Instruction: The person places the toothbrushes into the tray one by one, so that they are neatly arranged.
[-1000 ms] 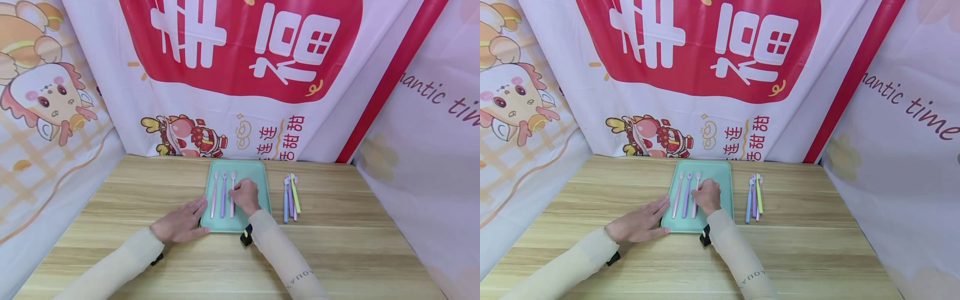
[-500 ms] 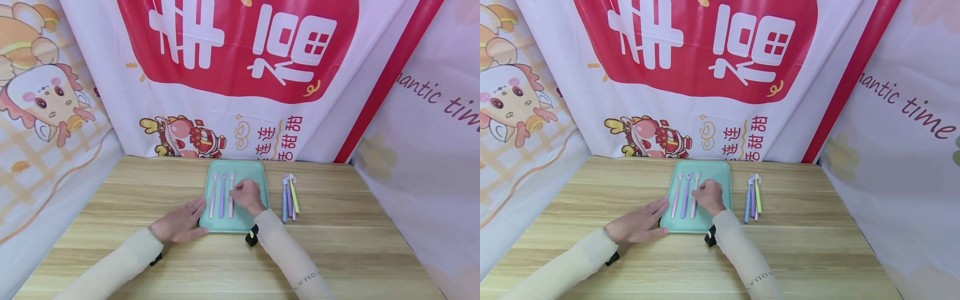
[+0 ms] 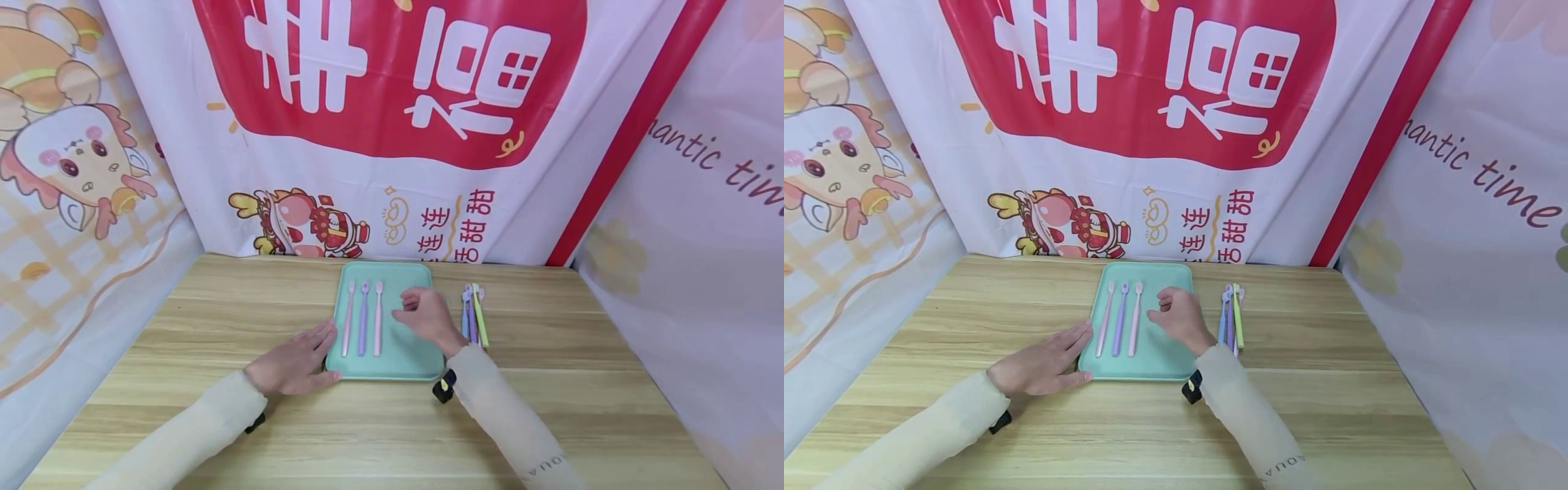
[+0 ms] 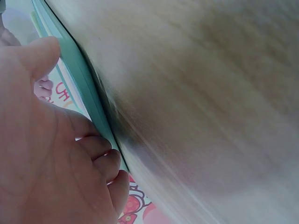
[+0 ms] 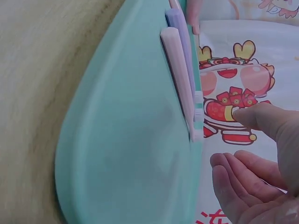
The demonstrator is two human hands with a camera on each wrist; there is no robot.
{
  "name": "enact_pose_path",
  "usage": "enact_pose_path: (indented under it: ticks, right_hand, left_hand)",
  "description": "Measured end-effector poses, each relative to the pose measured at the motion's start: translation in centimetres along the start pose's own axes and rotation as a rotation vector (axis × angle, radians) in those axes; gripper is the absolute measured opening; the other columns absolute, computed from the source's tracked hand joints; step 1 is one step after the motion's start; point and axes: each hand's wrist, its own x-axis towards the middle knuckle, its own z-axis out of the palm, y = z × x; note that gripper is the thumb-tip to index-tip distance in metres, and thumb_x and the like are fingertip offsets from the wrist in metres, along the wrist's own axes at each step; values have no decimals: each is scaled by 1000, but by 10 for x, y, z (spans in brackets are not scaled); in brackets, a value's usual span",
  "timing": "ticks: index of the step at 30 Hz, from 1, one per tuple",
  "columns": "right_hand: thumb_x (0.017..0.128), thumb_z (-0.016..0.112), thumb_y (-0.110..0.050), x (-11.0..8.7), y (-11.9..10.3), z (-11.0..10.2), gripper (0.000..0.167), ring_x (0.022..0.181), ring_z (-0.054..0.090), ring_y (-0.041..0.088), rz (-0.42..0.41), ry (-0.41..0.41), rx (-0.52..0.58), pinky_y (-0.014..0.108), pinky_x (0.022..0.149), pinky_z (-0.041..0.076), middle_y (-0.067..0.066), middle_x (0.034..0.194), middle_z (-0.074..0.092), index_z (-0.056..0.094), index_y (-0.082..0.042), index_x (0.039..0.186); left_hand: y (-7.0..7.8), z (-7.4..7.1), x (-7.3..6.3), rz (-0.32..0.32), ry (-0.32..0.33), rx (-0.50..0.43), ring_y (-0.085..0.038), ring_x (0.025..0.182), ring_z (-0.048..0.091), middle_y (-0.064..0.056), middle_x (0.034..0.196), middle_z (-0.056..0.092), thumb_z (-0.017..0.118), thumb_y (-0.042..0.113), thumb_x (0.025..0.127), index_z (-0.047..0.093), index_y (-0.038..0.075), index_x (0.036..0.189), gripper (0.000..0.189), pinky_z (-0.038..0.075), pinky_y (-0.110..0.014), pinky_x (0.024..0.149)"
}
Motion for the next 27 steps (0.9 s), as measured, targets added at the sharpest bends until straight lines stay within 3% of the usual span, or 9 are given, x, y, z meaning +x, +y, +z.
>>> enact_pose_path:
  ticks: [10,16,27]
  right_hand:
    - [92,82,-21,-15,7,-53,46,113,74,28,-48,21,-78,42,99,62,19,126,76,71,-3,132]
    - [94,80,-22,-29,20,-81,52,120,71,31,-15,2,-153,46,102,61,19,133,72,65,-4,141]
    - [96,77,-20,-32,44,-115,45,117,72,33,43,7,-320,47,96,64,19,131,73,67,-2,136]
  left_hand:
    - [0,0,-1,-3,-6,18,-39,164,22,-22,177,15,50,61,106,22,-4,166,92,27,-57,132]
    - [-1,1,-1,15,11,9,-40,163,23,-24,176,16,51,59,107,24,-6,165,91,28,-57,131]
    - [-1,0,-1,9,11,-3,-40,163,22,-24,176,15,51,59,106,23,-6,165,92,27,-57,131]
